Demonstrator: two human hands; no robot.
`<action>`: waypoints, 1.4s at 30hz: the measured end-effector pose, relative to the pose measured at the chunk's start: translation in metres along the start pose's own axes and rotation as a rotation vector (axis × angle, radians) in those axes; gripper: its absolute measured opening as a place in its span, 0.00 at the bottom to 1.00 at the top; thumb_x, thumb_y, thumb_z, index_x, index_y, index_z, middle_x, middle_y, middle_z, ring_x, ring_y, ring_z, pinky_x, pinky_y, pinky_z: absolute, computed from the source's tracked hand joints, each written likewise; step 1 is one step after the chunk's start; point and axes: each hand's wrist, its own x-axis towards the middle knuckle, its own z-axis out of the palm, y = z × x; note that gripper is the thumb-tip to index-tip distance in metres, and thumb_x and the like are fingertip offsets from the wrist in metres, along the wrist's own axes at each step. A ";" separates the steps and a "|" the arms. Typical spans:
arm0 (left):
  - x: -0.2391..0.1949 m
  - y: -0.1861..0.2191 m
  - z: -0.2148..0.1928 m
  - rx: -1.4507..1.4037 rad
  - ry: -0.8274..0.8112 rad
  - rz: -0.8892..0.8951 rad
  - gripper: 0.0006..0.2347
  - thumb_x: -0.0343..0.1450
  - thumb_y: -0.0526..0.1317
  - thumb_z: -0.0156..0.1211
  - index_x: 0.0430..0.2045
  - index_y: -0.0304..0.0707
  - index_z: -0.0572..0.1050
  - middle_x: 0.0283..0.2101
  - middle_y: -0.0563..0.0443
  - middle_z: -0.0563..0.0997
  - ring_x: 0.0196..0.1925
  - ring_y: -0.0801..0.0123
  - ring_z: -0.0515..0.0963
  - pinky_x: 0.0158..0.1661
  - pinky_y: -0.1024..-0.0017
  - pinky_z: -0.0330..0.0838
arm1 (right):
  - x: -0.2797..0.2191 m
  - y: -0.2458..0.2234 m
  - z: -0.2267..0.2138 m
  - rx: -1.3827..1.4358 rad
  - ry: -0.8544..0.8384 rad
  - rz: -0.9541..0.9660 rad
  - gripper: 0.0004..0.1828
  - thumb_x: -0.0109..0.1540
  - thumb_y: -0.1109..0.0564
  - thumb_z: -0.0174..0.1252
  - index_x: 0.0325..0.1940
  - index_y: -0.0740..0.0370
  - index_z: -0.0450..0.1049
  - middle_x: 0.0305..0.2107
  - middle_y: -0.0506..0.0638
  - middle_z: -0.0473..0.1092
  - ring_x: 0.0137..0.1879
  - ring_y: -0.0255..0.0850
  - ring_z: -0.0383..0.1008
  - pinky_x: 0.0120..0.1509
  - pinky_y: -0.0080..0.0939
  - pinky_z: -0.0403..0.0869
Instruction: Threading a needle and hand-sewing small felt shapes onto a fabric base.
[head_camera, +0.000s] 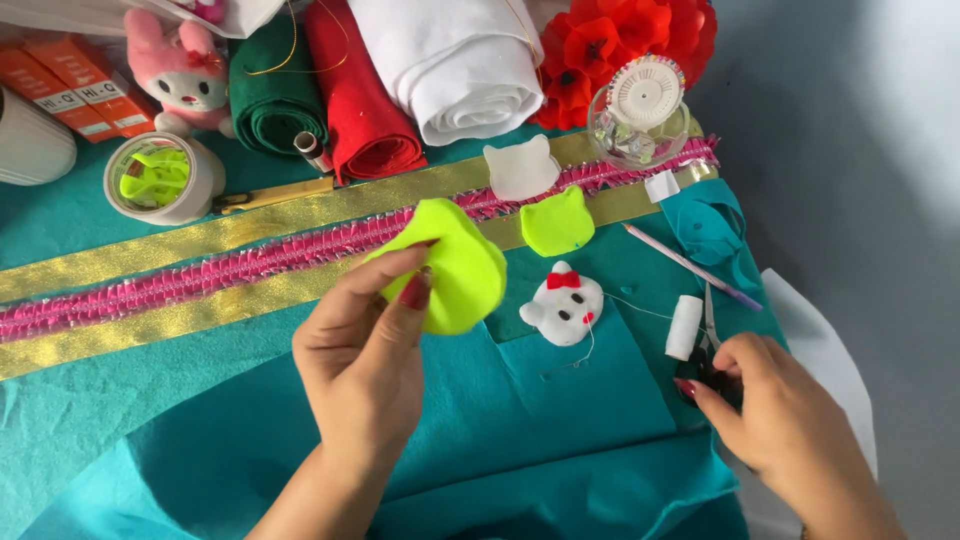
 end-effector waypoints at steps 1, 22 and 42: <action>0.001 0.004 0.000 -0.038 0.060 -0.002 0.11 0.72 0.30 0.63 0.48 0.24 0.79 0.51 0.36 0.83 0.57 0.57 0.82 0.58 0.67 0.78 | -0.001 0.003 0.013 -0.015 0.007 0.019 0.22 0.56 0.39 0.67 0.46 0.49 0.70 0.46 0.44 0.73 0.47 0.46 0.78 0.42 0.52 0.80; -0.057 0.008 -0.008 0.135 -0.078 -0.062 0.09 0.72 0.31 0.62 0.46 0.30 0.82 0.51 0.36 0.82 0.58 0.60 0.79 0.55 0.69 0.78 | -0.013 0.009 0.003 -0.068 -0.067 0.291 0.33 0.52 0.43 0.64 0.62 0.42 0.71 0.54 0.38 0.75 0.59 0.47 0.78 0.56 0.54 0.77; -0.069 0.008 0.004 0.070 -0.020 0.026 0.14 0.62 0.27 0.74 0.42 0.30 0.81 0.48 0.36 0.82 0.51 0.57 0.83 0.47 0.69 0.89 | -0.031 0.177 0.019 0.249 -0.323 0.243 0.09 0.49 0.66 0.75 0.30 0.62 0.82 0.13 0.58 0.72 0.25 0.55 0.78 0.36 0.41 0.73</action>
